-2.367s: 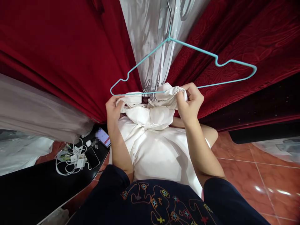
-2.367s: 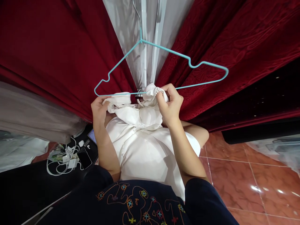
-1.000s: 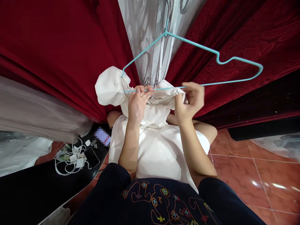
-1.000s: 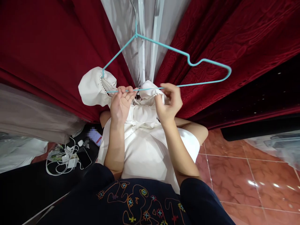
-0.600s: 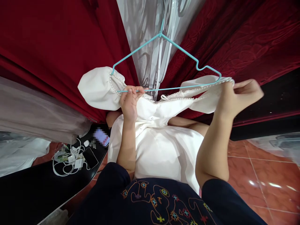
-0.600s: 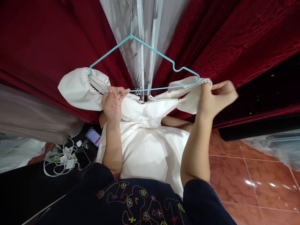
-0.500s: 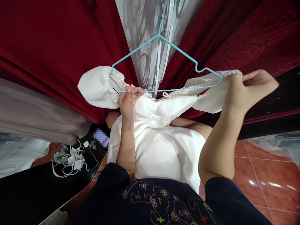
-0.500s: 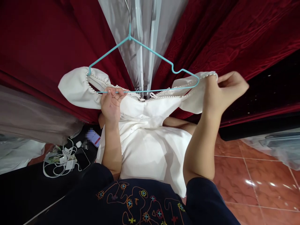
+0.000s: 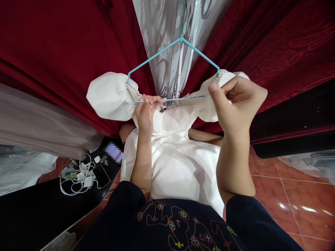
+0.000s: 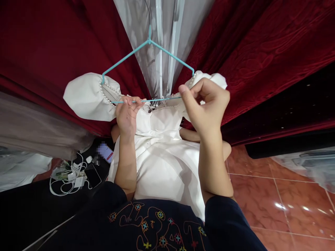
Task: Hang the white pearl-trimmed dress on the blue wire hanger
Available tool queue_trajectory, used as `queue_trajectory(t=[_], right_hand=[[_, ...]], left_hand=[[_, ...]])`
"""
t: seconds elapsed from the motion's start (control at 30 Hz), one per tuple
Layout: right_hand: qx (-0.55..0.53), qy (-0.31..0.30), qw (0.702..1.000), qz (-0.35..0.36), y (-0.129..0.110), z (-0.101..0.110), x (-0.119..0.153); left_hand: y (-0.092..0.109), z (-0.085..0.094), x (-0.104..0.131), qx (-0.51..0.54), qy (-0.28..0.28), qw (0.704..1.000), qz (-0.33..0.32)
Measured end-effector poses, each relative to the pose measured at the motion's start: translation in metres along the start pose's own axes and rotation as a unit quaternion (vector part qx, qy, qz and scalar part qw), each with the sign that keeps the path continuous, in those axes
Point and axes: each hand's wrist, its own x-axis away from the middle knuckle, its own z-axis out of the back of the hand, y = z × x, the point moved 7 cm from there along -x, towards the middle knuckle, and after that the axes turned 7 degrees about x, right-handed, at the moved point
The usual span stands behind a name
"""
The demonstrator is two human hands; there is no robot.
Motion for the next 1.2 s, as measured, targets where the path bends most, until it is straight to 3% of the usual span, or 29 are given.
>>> queue_trajectory(t=[0.1, 0.2, 0.27, 0.33, 0.47, 0.5, 0.53, 0.6, 0.67, 0.73, 0.8, 0.87, 1.07, 1.2], right_hand=[[-0.038, -0.094, 0.994, -0.032, 0.003, -0.024, 0.018], [-0.049, -0.196, 0.977, -0.068, 0.023, -0.058, 0.034], [-0.064, -0.191, 0.976, -0.08, 0.037, -0.072, 0.041], [-0.086, -0.147, 0.982, -0.087, 0.048, -0.078, 0.046], [-0.116, -0.085, 0.985, -0.099, 0.057, -0.079, 0.052], [-0.122, -0.078, 0.984, -0.102, 0.057, -0.078, 0.052], [-0.128, -0.074, 0.983, -0.105, 0.057, -0.078, 0.053], [-0.139, -0.074, 0.982, -0.105, 0.056, -0.079, 0.053], [-0.143, -0.084, 0.981, -0.104, 0.056, -0.08, 0.053], [-0.14, -0.093, 0.981, -0.102, 0.056, -0.08, 0.053], [-0.134, -0.09, 0.982, -0.1, 0.057, -0.078, 0.052], [-0.127, -0.085, 0.983, -0.098, 0.059, -0.075, 0.052], [-0.103, -0.096, 0.985, -0.097, 0.063, -0.07, 0.046], [-0.097, -0.1, 0.986, -0.091, 0.064, -0.065, 0.04]], left_hand=[[-0.001, -0.001, -0.002, -0.012, -0.008, 1.0, -0.004], [-0.002, -0.002, -0.002, -0.03, -0.01, 0.999, 0.002], [-0.002, 0.0, 0.001, -0.053, -0.011, 0.998, 0.012], [-0.003, 0.002, 0.007, -0.089, -0.026, 0.995, 0.041], [-0.003, -0.006, 0.03, -0.218, -0.152, 0.948, 0.176], [0.004, -0.01, 0.033, -0.242, -0.174, 0.94, 0.166], [0.018, -0.014, 0.033, -0.256, -0.172, 0.944, 0.116], [0.06, -0.017, 0.027, -0.264, -0.103, 0.955, -0.087], [0.096, -0.015, 0.027, -0.298, -0.022, 0.908, -0.294], [0.106, -0.016, 0.021, -0.401, -0.003, 0.834, -0.379], [0.1, -0.008, 0.006, -0.49, 0.018, 0.788, -0.373], [0.093, 0.005, -0.006, -0.515, 0.062, 0.775, -0.36], [0.092, 0.03, -0.03, -0.421, 0.155, 0.831, -0.33], [0.109, 0.057, -0.037, -0.383, 0.211, 0.831, -0.345]])
